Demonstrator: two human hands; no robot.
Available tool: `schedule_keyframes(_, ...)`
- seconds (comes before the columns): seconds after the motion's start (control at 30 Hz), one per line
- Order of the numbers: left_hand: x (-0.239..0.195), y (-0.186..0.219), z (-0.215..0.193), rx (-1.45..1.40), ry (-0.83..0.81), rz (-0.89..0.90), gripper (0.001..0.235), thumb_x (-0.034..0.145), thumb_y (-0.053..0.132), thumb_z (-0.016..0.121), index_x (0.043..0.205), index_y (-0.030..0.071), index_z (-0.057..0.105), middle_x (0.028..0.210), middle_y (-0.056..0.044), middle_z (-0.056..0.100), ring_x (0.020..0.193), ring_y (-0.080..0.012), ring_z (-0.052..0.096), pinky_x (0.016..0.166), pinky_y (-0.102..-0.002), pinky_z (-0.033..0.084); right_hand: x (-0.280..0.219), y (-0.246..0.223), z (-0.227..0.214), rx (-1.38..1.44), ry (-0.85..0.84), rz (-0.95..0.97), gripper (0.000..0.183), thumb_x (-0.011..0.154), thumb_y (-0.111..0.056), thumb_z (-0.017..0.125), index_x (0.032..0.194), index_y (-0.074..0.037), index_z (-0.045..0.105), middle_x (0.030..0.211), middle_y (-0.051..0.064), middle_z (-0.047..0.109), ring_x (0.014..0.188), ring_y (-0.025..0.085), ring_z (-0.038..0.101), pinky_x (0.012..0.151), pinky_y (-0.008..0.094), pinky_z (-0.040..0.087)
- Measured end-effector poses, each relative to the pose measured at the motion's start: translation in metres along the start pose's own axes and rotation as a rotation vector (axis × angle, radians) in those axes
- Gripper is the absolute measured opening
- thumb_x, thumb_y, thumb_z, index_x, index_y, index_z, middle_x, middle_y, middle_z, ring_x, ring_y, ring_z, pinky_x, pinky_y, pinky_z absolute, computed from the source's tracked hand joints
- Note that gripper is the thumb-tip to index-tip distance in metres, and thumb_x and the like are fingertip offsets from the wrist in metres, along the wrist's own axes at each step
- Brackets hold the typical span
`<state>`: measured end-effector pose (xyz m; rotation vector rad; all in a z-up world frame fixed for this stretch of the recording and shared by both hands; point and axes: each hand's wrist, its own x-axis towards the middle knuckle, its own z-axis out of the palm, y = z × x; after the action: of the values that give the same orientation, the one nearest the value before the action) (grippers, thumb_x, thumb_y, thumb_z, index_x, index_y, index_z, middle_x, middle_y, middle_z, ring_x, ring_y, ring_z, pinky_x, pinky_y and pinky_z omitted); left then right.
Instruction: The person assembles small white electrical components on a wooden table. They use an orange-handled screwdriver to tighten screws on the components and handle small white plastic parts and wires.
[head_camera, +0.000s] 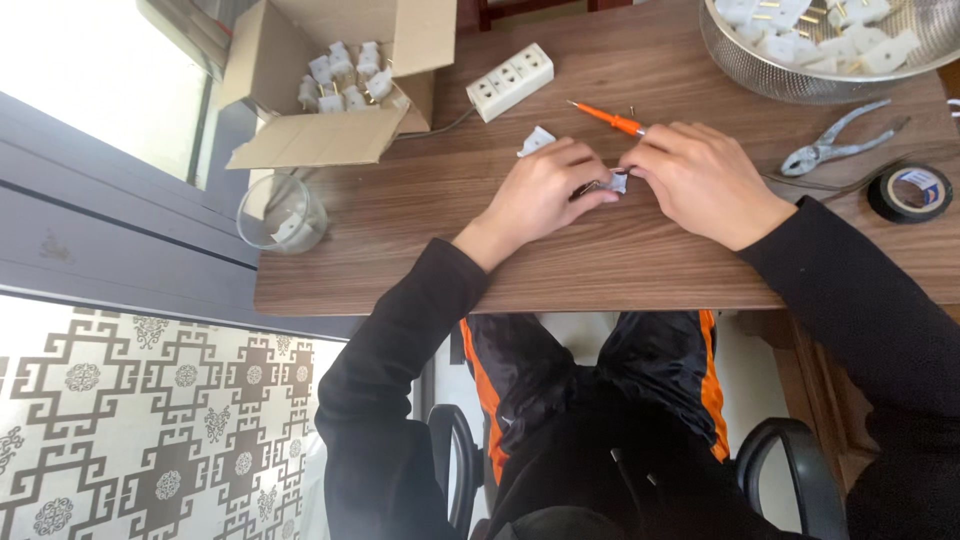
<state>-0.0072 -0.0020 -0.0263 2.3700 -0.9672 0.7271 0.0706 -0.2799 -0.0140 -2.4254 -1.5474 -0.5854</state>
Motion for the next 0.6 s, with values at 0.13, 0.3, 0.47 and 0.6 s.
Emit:
schedule_keyframes(0.13, -0.004, 0.003, 0.005, 0.094, 0.005, -0.076, 0.028, 0.105, 0.042, 0.091, 0.119, 0.022, 0.078, 0.105, -0.003, 0.076, 0.101, -0.0279, 0.078, 0.090, -0.043, 0.068, 0.000, -0.002, 0.003, -0.027, 0.022, -0.023, 0.014, 0.121, -0.018, 0.073, 0.114, -0.015, 0.084, 0.113, 0.001, 0.076, 0.111, 0.028, 0.081, 0.097, 0.042, 0.065)
schedule_keyframes(0.3, -0.002, 0.007, 0.008, 0.068, 0.027, -0.175, 0.040, 0.098, 0.045, 0.095, 0.121, 0.022, 0.071, 0.100, -0.002, 0.075, 0.100, -0.0278, 0.080, 0.088, -0.045, 0.068, 0.000, -0.004, 0.012, -0.029, 0.039, -0.051, 0.012, 0.119, -0.017, 0.071, 0.111, -0.015, 0.080, 0.113, 0.001, 0.075, 0.113, 0.029, 0.079, 0.096, 0.042, 0.064)
schedule_keyframes(0.47, -0.003, 0.009, 0.009, 0.018, 0.022, -0.252, 0.042, 0.092, 0.040, 0.099, 0.118, 0.021, 0.071, 0.100, -0.003, 0.077, 0.101, -0.0303, 0.080, 0.086, -0.048, 0.069, 0.002, -0.007, 0.019, 0.047, 0.050, -0.022, 0.011, 0.118, -0.014, 0.070, 0.110, -0.010, 0.076, 0.113, 0.006, 0.070, 0.113, 0.035, 0.078, 0.094, 0.046, 0.064)
schedule_keyframes(0.6, -0.004, 0.010, 0.013, 0.038, 0.051, -0.286, 0.042, 0.092, 0.042, 0.099, 0.116, 0.020, 0.071, 0.100, -0.001, 0.077, 0.102, -0.0276, 0.080, 0.086, -0.045, 0.069, -0.005, -0.006, 0.028, -0.030, 0.072, -0.017, 0.015, 0.121, -0.016, 0.069, 0.108, -0.012, 0.074, 0.110, 0.003, 0.068, 0.112, 0.030, 0.078, 0.096, 0.042, 0.062)
